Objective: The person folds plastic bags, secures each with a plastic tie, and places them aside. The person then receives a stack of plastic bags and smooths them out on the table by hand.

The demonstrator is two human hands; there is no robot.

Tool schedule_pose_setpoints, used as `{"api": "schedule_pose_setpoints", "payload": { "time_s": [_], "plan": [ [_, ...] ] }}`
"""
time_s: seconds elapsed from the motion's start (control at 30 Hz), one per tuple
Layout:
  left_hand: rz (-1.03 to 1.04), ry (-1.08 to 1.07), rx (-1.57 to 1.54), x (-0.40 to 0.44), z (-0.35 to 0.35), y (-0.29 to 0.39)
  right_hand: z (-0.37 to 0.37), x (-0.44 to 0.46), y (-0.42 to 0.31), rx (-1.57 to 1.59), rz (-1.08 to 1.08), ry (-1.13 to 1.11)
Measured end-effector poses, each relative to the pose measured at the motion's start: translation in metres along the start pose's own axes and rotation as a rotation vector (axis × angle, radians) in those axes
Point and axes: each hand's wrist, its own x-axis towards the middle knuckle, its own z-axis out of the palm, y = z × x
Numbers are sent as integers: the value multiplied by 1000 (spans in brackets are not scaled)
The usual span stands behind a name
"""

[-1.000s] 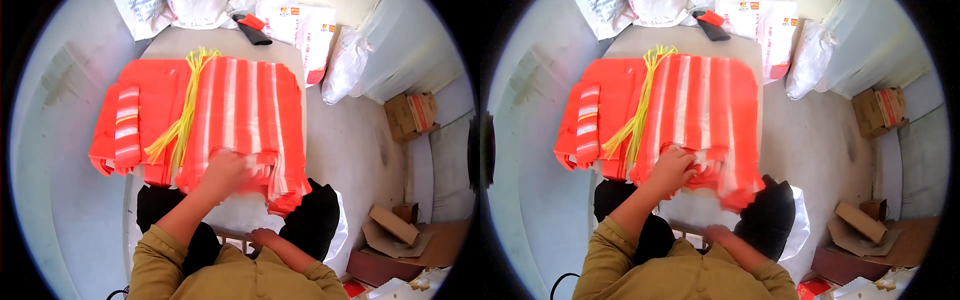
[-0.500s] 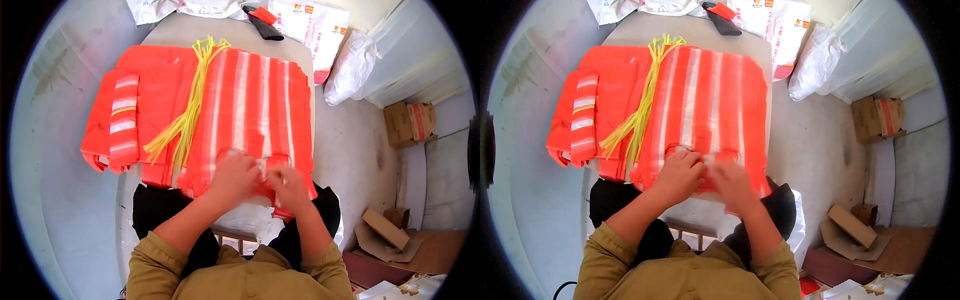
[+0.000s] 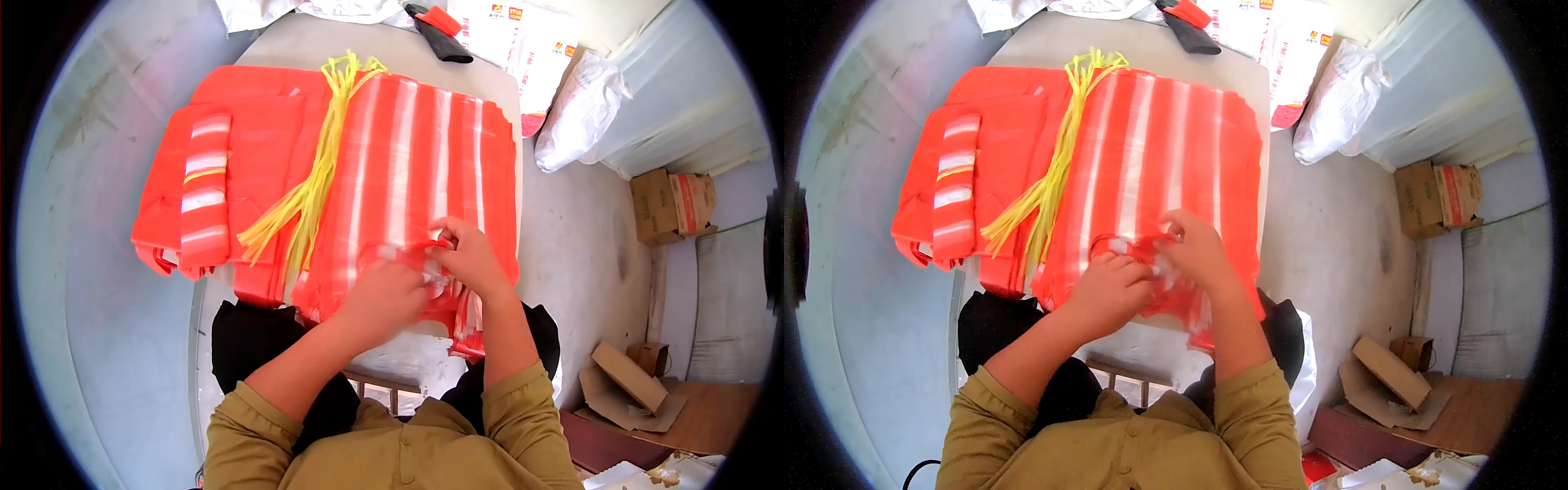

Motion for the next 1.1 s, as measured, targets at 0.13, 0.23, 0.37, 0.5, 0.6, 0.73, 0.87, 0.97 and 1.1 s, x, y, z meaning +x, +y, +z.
{"api": "schedule_pose_setpoints", "payload": {
  "time_s": [0.13,0.23,0.37,0.5,0.6,0.73,0.87,0.97,1.1],
  "plan": [
    [-210,495,-197,-7,-2,-19,4,-12,-11,207,-92,86],
    [-506,802,-481,-14,-24,-35,10,-19,-21,279,-106,144],
    [-732,838,-1253,-22,-32,-52,14,-16,2,465,-72,152],
    [-718,761,-1370,-22,-35,-56,20,-25,-17,723,-18,225],
    [-686,717,-1370,-18,-36,-57,22,-19,-4,726,-88,220],
    [-641,742,-1322,-8,-35,-62,24,-18,-1,776,-91,220],
    [-648,771,-1257,8,-36,-68,22,-18,4,825,-92,187],
    [-708,782,-1195,19,-33,-73,21,-20,-1,840,-43,202],
    [-819,683,-1065,19,-27,-78,24,-24,-6,911,-43,224]
  ]
}}
